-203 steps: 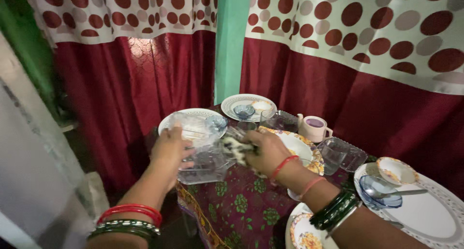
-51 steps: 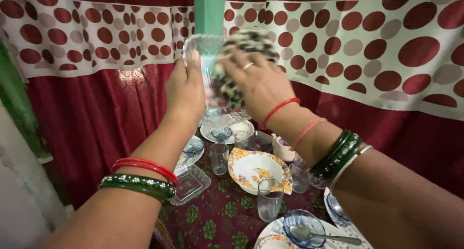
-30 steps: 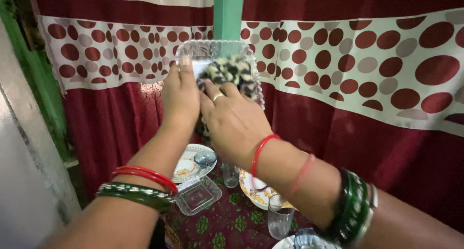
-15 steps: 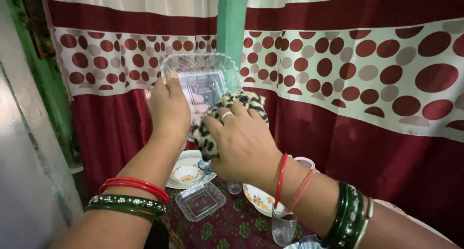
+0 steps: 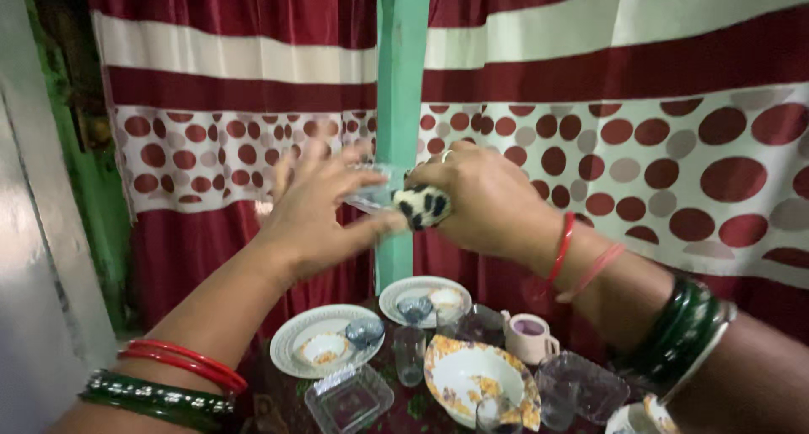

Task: The person dries a white ceramic pitcher with a patterned cloth, then dries a clear glass square plate. The person places the dried items on a table with other dishes.

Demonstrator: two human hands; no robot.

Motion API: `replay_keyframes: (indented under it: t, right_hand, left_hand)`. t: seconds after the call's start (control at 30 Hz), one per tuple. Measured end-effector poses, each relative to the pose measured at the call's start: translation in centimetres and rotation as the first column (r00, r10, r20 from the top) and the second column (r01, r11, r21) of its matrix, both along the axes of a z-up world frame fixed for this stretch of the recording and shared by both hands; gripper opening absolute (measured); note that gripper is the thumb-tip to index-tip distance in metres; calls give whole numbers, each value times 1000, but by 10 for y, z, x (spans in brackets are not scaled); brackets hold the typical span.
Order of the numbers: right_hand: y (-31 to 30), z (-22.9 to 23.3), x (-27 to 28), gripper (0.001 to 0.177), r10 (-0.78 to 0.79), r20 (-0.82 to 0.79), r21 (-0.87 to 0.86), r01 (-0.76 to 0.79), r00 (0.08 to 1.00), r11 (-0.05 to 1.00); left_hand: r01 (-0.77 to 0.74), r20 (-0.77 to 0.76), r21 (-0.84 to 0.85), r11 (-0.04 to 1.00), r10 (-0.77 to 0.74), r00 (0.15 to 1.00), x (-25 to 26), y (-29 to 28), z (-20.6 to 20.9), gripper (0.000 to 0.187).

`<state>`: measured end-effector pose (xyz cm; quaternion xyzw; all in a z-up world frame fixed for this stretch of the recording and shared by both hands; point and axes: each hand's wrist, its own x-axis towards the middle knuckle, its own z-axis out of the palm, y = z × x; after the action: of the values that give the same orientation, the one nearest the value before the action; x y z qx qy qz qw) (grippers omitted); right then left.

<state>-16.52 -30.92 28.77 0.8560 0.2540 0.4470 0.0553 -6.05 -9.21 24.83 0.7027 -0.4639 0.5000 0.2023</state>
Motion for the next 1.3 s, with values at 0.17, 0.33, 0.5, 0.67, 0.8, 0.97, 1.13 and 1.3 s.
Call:
replay_keyframes:
  t: [0.17, 0.33, 0.5, 0.67, 0.8, 0.97, 1.13, 1.3]
  right_hand:
    - [-34, 35, 10, 45, 101, 58, 68, -105, 993, 992]
    - [-1, 20, 0, 53, 315, 24, 674, -248, 949, 696]
    - [41, -18, -4, 55, 206, 369, 401, -355, 906, 845]
    - [34, -6, 14, 45, 30, 298, 640, -223, 954, 735]
    - [43, -11, 9, 41, 72, 362, 542, -273, 929, 795]
    - [44, -4, 15, 40, 103, 422, 401, -288, 901, 870]
    - [39, 14, 24, 44, -37, 307, 616, -169, 951, 770]
    - [63, -3, 13, 46, 101, 374, 495, -290, 922, 819]
  left_hand:
    - [-66, -557, 44, 997, 79, 826, -20, -14, 29, 33]
    - [324, -571, -577, 750, -654, 496, -40, -41, 25, 26]
    - [70, -416, -907, 416, -909, 4, -60, -58, 22, 31]
    - [262, -390, -883, 391, -919, 56, -64, -60, 9, 24]
    - [203, -366, -904, 377, -926, 87, -54, -54, 14, 25]
    - [231, -356, -896, 379, -924, 139, -56, -40, 22, 27]
    - [237, -393, -888, 395, -918, 57, -65, -33, 28, 27]
    - [341, -310, -885, 316, -948, 74, -51, -29, 22, 26]
